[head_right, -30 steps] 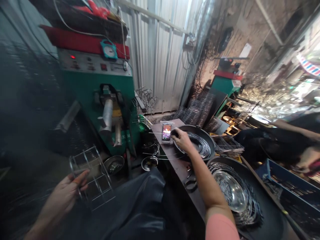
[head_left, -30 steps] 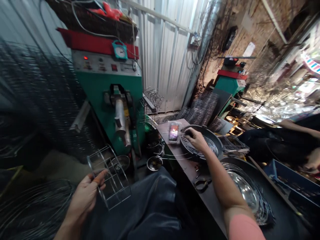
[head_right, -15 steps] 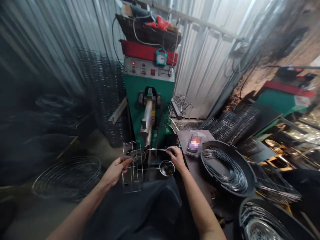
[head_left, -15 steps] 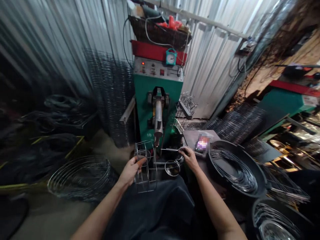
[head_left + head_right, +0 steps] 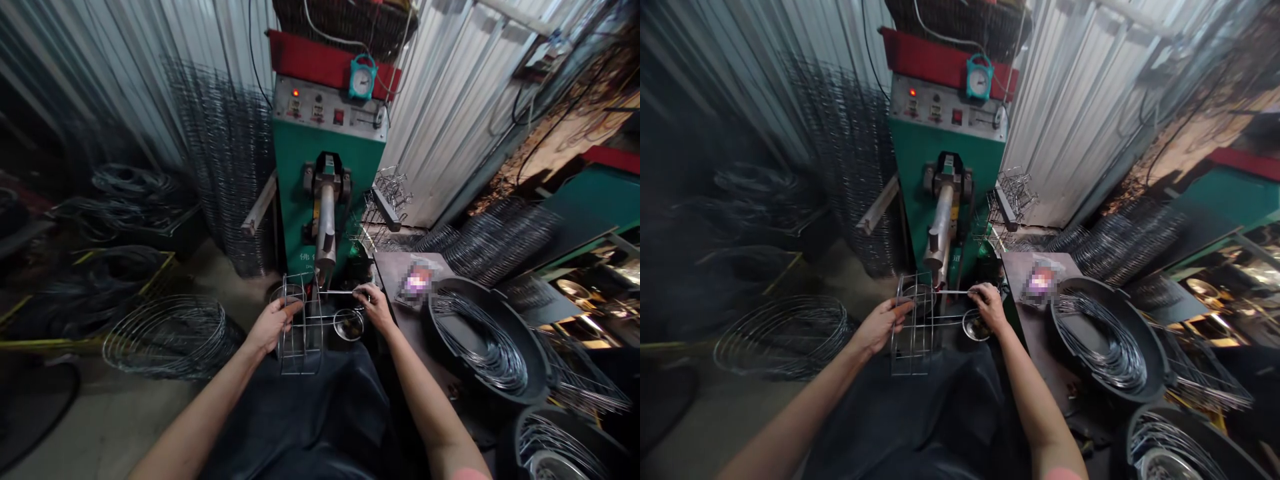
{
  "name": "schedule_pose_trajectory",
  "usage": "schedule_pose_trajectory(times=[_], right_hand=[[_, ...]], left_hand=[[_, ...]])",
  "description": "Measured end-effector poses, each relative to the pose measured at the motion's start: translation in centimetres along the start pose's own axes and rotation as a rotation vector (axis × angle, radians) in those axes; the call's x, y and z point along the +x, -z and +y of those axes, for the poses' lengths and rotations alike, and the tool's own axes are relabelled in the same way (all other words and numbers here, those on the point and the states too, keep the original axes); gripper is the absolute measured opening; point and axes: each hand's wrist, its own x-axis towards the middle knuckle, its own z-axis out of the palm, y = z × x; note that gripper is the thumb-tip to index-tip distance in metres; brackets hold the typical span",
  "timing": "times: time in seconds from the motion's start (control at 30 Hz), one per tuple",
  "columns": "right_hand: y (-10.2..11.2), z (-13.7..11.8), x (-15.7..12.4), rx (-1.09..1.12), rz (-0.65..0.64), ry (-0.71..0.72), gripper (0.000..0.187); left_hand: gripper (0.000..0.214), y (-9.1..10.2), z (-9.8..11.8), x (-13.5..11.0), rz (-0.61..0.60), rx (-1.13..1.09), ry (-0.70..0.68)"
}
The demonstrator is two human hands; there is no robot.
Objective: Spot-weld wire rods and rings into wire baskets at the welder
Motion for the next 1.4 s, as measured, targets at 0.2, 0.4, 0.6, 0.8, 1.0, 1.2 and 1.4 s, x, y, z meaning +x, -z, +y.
schedule_pose_trajectory(times=[0.2,0.4,0.6,0.8,1.0,1.2,1.4], right_hand=[[0.1,0.5,0.5,-0.008,-0.010,-0.018,0.017],[0.0,0.9,0.9,0.018,-0.017,-0.016,0.016],[0.1,1.1,1.3,0.023,-0.024,-0.037,0.017],[0.1,1.6,1.4,0.020,-0.034,-0.064,0.020],[-0.2,1.8,1.7,0.040,-0.052,-0.066,0.019],[1.7,2.2,-0.4,0.035,0.070,-0.069,0.019],[4.4,4.0,-7.1,-0.051,0.147,-0.189,0.025]], left_hand=[[0.046,-0.1,0.0,0.6,-0.002,-0.018,-0.011],[0.047,-0.2,-0.1,1.2,-0.005,-0.020,-0.017],[0.046,-0.4,0.0,1.7,-0.008,-0.021,-0.016],[0.046,-0.6,0.1,2.0,-0.008,-0.013,-0.006],[0.042,-0.5,0.1,2.3,-0.017,-0.009,0.018],[0.041,-0.4,0.0,2.4,-0.003,-0.005,0.005],[0.044,-0.8,-0.5,2.5,0.042,-0.041,-0.049]])
